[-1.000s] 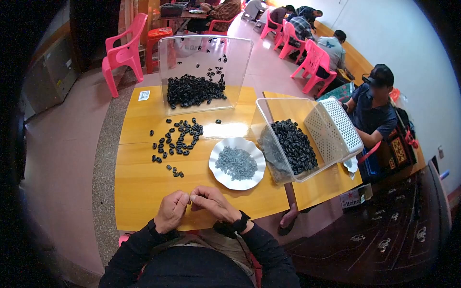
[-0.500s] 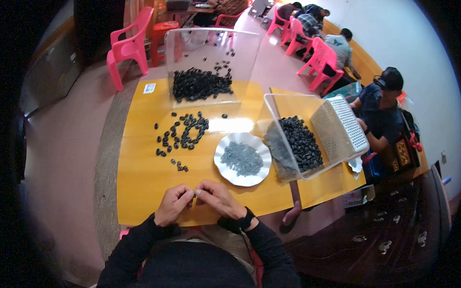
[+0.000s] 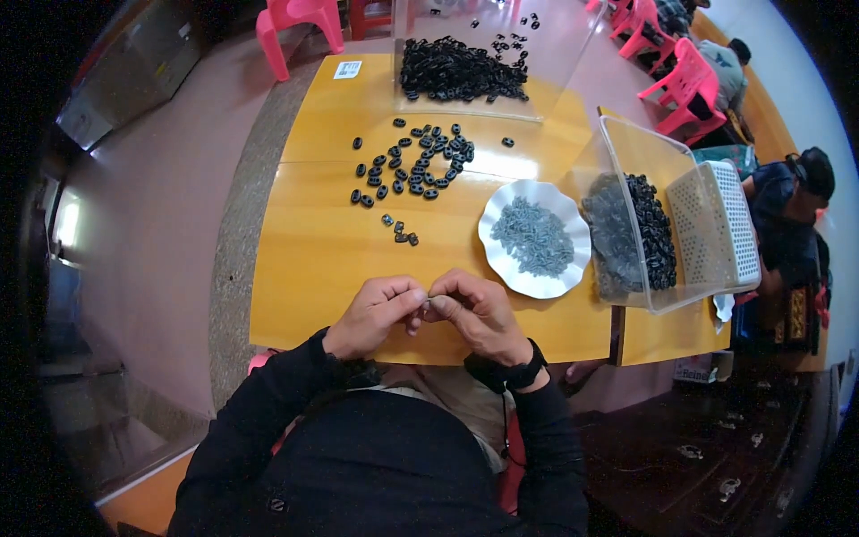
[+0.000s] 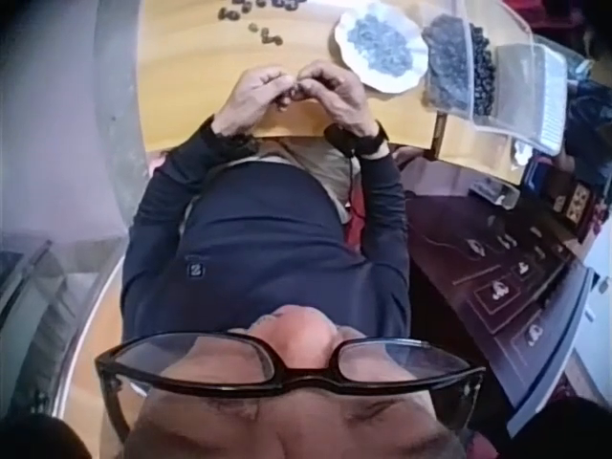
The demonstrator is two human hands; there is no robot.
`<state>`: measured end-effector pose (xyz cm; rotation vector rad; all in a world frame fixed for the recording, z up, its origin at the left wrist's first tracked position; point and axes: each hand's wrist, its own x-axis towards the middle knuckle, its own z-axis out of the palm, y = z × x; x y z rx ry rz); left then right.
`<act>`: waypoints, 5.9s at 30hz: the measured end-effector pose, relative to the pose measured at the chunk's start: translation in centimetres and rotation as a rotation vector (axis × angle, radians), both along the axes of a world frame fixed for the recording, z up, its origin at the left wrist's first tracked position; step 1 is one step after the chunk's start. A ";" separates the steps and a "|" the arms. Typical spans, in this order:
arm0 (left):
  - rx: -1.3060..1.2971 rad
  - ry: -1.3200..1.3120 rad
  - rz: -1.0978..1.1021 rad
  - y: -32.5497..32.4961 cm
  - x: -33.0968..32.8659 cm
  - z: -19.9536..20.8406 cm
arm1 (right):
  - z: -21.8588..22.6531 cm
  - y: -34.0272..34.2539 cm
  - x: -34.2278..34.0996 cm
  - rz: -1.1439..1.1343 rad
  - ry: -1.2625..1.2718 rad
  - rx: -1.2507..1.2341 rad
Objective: The person picks up a black plastic toggle and a metal spring by hand, inserts the spring into the toggle, and places the assembled unit into a white bowl. This process is repeated for several more toggles and springs.
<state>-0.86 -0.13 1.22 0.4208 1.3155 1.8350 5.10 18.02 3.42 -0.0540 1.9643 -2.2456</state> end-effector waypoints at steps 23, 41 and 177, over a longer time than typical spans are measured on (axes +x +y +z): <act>-0.107 0.298 0.031 0.0 0.1 -0.2 | -0.8 0.1 -0.1 -0.035 -0.103 -0.001; -0.206 0.433 0.115 -0.3 0.2 0.4 | -0.5 -0.1 0.0 -0.029 0.131 0.243; 0.058 -0.366 0.221 -0.1 -0.6 -0.1 | -2.5 -0.3 -0.3 -0.192 0.032 0.145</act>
